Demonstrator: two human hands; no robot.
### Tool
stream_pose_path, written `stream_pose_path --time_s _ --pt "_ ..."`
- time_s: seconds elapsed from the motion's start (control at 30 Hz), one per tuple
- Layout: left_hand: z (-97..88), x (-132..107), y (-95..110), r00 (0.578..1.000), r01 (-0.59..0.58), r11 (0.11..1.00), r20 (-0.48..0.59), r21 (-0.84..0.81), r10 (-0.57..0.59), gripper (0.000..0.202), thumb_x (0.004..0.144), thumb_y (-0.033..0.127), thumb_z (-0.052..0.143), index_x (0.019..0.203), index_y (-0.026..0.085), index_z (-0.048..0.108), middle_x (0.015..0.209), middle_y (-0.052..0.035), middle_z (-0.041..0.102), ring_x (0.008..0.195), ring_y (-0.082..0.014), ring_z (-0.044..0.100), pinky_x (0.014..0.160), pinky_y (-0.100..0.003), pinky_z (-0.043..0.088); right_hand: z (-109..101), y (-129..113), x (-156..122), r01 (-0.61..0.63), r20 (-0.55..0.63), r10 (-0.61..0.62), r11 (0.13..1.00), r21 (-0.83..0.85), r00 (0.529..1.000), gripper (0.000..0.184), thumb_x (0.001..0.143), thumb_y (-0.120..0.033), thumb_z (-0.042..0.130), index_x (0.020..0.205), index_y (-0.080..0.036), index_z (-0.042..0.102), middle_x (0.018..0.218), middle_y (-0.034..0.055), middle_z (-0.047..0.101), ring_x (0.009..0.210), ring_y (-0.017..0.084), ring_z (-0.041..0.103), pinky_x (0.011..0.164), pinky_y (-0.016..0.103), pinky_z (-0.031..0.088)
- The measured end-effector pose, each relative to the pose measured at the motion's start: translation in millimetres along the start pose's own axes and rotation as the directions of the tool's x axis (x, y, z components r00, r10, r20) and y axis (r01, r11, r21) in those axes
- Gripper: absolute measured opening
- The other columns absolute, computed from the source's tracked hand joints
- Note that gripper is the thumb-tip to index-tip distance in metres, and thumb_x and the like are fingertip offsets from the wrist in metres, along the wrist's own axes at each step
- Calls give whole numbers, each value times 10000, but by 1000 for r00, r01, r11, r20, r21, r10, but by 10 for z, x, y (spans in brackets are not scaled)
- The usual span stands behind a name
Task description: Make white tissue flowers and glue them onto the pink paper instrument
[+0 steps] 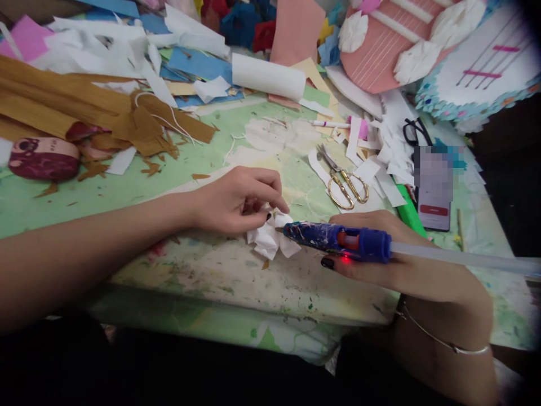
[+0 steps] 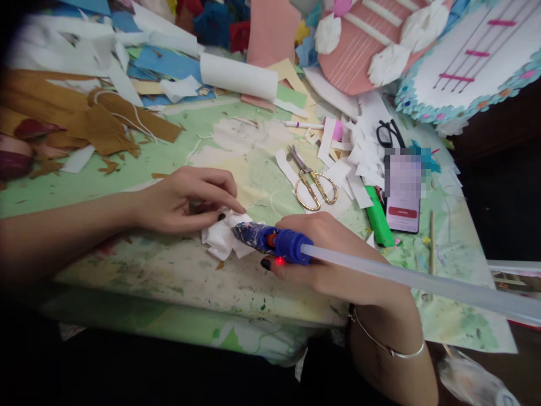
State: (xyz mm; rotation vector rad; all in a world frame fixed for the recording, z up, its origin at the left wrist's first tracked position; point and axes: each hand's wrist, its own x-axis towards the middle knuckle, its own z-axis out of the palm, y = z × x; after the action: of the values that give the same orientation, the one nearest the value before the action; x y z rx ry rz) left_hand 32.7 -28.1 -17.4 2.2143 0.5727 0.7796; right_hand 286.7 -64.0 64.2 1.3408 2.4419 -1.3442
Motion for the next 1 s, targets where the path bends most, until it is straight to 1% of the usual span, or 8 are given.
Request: stream_pose_path --time_s 0.07,0.13,0.3,0.43,0.6,0.7,0.83,1.0 --pt "-22 -9 -12 999 37 997 -7 -64 -37 327 738 74 567 998 189 728 886 -55 599 571 -67 507 482 -171 395 -1 -11 -3 -10 0 10 1000 -19 1000 64 736 -215 629 716 -193 571 645 -30 537 608 123 467 546 253 335" --pt "-43 -13 -25 998 58 994 -29 -91 -61 317 745 90 560 991 189 733 892 -68 617 593 -79 531 491 -174 402 -1 -16 -1 -6 2 6 1000 -31 1000 53 743 -209 629 726 -193 580 647 -29 535 613 124 466 545 254 337" --pt "-72 -5 -40 993 85 994 -80 -69 -91 252 770 111 545 906 181 746 816 -81 658 612 -106 552 519 -191 415 7 7 8 14 -12 -14 1000 -27 1000 53 739 -205 639 730 -200 587 648 -29 541 604 122 469 532 253 339" --pt "-62 -2 -52 991 85 994 -97 -65 -91 225 748 114 575 871 184 750 791 -77 661 587 -110 542 497 -205 404 5 19 5 25 -4 -25 1000 -12 1000 88 765 -264 634 729 -201 584 644 -29 545 587 121 467 524 256 329" --pt "-55 -5 -55 993 80 995 -83 -52 -84 228 735 104 574 856 184 751 799 -75 663 572 -103 536 498 -205 405 -2 0 -11 22 -9 -22 999 -29 1000 87 753 -250 634 717 -201 572 637 -30 533 587 121 464 531 257 330" --pt "-60 -5 -51 995 70 997 -69 -26 -72 207 745 123 580 850 182 749 797 -78 669 554 -94 524 493 -196 402 -3 -5 -29 19 -27 -20 999 -33 999 95 750 -252 636 708 -201 567 646 -28 546 577 120 475 530 259 333" --pt "-64 -9 -53 996 64 998 -66 -6 -64 193 755 145 589 861 179 747 794 -78 670 542 -88 524 490 -193 405 -9 10 -62 19 -56 -22 999 -46 998 117 741 -218 645 695 -201 538 648 -33 535 580 118 485 535 255 341" --pt "-53 -13 -67 996 65 998 -66 -12 -66 190 743 132 604 863 173 746 792 -74 660 536 -85 526 474 -192 393 -46 25 -112 28 -61 -30 999 -44 998 141 763 -270 647 696 -196 548 656 -20 556 591 122 490 541 257 353"
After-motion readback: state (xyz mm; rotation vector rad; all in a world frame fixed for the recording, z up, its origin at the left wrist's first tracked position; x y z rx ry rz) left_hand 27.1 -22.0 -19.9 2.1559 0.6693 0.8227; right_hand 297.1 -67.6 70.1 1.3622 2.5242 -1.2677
